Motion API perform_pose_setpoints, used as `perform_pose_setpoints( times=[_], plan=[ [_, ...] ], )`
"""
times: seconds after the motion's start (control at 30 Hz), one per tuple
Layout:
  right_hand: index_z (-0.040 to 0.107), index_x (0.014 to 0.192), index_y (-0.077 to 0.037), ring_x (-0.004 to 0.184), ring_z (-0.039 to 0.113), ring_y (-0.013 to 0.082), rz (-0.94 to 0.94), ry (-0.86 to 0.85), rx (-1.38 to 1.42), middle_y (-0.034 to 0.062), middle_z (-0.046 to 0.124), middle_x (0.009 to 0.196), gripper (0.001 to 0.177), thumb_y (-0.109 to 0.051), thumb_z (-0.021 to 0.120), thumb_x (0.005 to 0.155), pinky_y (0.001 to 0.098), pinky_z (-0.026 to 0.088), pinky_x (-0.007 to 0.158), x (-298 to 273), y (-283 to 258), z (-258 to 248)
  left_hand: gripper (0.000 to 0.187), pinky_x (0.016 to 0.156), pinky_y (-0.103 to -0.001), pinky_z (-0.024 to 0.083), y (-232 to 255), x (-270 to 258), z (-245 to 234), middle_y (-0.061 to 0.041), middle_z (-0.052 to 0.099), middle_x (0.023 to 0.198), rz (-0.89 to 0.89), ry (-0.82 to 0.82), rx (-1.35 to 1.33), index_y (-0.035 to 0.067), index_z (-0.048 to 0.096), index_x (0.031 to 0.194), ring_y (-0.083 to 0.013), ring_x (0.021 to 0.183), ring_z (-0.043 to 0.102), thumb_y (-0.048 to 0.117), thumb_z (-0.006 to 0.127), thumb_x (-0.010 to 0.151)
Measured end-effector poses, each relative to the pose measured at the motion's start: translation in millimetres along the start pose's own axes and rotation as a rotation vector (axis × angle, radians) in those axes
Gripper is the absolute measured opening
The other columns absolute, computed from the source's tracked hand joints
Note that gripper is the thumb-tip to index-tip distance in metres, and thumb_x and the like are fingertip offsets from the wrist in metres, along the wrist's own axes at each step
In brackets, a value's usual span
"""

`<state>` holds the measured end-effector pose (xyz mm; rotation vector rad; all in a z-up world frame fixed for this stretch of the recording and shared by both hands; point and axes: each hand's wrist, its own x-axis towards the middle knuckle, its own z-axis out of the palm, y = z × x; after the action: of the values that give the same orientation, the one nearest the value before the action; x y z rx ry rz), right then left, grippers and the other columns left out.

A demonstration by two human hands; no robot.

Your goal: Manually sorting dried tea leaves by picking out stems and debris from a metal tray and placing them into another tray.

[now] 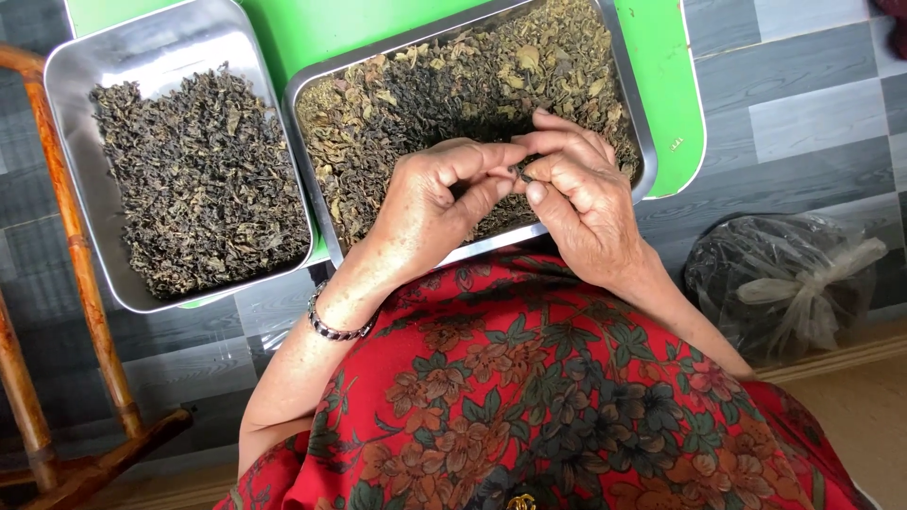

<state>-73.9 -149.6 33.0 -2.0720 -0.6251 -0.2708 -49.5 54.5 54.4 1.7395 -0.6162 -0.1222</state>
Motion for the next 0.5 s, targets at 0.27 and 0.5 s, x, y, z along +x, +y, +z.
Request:
perform_pose_setpoints(
  times=[0.27,0.5],
  plan=[
    [0.069,0.097,-0.003,0.141,0.052,0.0415,0.026,-0.002,0.051,0.0164,0.067,0.126,0.025,-0.021,0.055,0.107,0.0534,0.034,0.117,-3,7,0,0.025,0.077,-0.040,0.059,-6,2,3,-0.012,0.075,0.093,0.026,0.050,-0.028,0.007,0.076,0.114,-0.0231,0.081,0.071,0.004,0.079,0.089],
    [0.074,0.107,0.003,0.137,0.055,0.0484,-0.052,-0.004,0.049,0.0236,0.067,0.128,0.023,-0.012,0.057,0.108,0.0546,0.038,0.118,-2,12,-2,0.011,0.079,-0.050,0.059,-9,4,6,-0.017,0.072,0.091,0.219,0.140,0.048,0.011,0.076,0.103,-0.0437,0.088,0.073,0.010,0.077,0.092]
  ],
)
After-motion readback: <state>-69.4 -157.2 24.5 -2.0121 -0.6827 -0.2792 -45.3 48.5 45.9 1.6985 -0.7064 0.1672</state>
